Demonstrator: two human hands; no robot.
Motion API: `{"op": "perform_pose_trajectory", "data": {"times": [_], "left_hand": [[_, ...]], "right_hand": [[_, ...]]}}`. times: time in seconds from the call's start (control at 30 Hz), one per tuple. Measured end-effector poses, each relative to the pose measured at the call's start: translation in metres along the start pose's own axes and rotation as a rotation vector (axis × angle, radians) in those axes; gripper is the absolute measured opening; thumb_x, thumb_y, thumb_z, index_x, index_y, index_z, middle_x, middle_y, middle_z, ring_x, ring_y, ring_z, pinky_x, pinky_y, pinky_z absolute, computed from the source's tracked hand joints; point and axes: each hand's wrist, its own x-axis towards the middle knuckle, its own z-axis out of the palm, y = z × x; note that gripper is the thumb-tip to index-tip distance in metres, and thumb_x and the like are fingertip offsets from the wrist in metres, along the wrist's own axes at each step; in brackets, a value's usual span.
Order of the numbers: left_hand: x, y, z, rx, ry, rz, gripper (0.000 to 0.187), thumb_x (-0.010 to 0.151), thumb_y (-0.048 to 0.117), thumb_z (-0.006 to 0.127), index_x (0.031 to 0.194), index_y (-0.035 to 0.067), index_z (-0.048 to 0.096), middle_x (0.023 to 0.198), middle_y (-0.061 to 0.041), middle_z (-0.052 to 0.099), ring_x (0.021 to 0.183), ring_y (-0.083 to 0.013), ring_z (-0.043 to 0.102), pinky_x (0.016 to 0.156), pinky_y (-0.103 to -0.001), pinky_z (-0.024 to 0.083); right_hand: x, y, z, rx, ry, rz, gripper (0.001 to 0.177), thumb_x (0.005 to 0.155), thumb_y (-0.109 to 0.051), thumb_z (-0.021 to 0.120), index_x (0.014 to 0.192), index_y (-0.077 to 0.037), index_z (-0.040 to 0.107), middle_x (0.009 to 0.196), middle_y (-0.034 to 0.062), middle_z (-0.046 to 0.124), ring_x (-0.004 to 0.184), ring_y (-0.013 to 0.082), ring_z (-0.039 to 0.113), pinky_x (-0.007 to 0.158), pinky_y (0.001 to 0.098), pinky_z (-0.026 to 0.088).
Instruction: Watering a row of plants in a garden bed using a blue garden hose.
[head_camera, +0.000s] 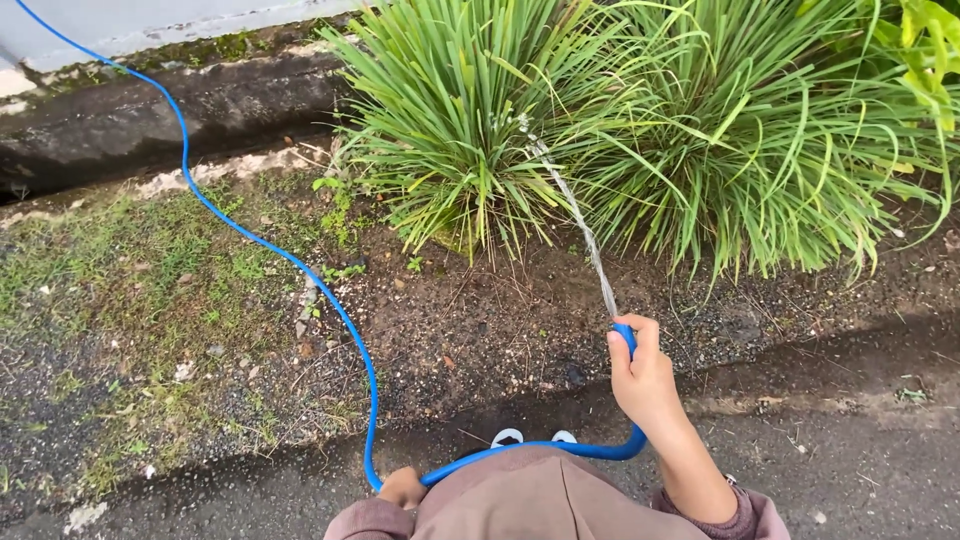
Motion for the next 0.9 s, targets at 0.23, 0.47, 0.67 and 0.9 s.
{"op": "perform_pose_trajectory", "data": {"times": [0.23, 0.47, 0.67, 0.9], "left_hand": [[0.014, -0.01, 0.009, 0.023, 0.018, 0.001, 0.023, 0.081, 0.026, 0.06, 0.096, 0.016, 0.074, 0.101, -0.008, 0.074, 0.096, -0.0276, 0.071, 0.085, -0.041, 0.057], [0.03, -0.024, 0.017, 0.018, 0.035, 0.003, 0.025, 0.08, 0.027, 0.059, 0.095, 0.016, 0.075, 0.103, -0.009, 0.075, 0.099, -0.0294, 0.072, 0.087, -0.041, 0.057], [0.036, -0.037, 0.011, -0.003, 0.023, 0.043, 0.019, 0.078, 0.025, 0.059, 0.086, 0.016, 0.073, 0.092, -0.008, 0.074, 0.088, -0.0285, 0.07, 0.078, -0.041, 0.055], [0.039, -0.048, 0.01, -0.065, 0.047, 0.067, 0.02, 0.076, 0.028, 0.06, 0.085, 0.017, 0.074, 0.091, -0.009, 0.074, 0.088, -0.0308, 0.069, 0.078, -0.044, 0.053]], "right_hand": [[0.007, 0.006, 0.008, -0.067, 0.047, -0.085, 0.032, 0.105, -0.035, 0.043, 0.132, -0.017, 0.045, 0.061, 0.0038, 0.05, 0.049, 0.0245, 0.049, 0.055, 0.0404, 0.037], [0.002, -0.006, 0.013, -0.032, 0.056, -0.1, 0.03, 0.107, -0.03, 0.044, 0.132, -0.014, 0.044, 0.065, 0.0043, 0.051, 0.049, 0.0201, 0.046, 0.051, 0.038, 0.036], [-0.002, -0.01, 0.025, -0.054, 0.095, -0.094, 0.031, 0.107, -0.031, 0.044, 0.133, -0.015, 0.044, 0.067, 0.0039, 0.051, 0.051, 0.0218, 0.048, 0.054, 0.0393, 0.037], [-0.008, -0.025, 0.046, -0.05, 0.047, -0.045, 0.031, 0.108, -0.032, 0.042, 0.133, -0.014, 0.044, 0.063, 0.0048, 0.047, 0.051, 0.0226, 0.045, 0.055, 0.0397, 0.036]]}}
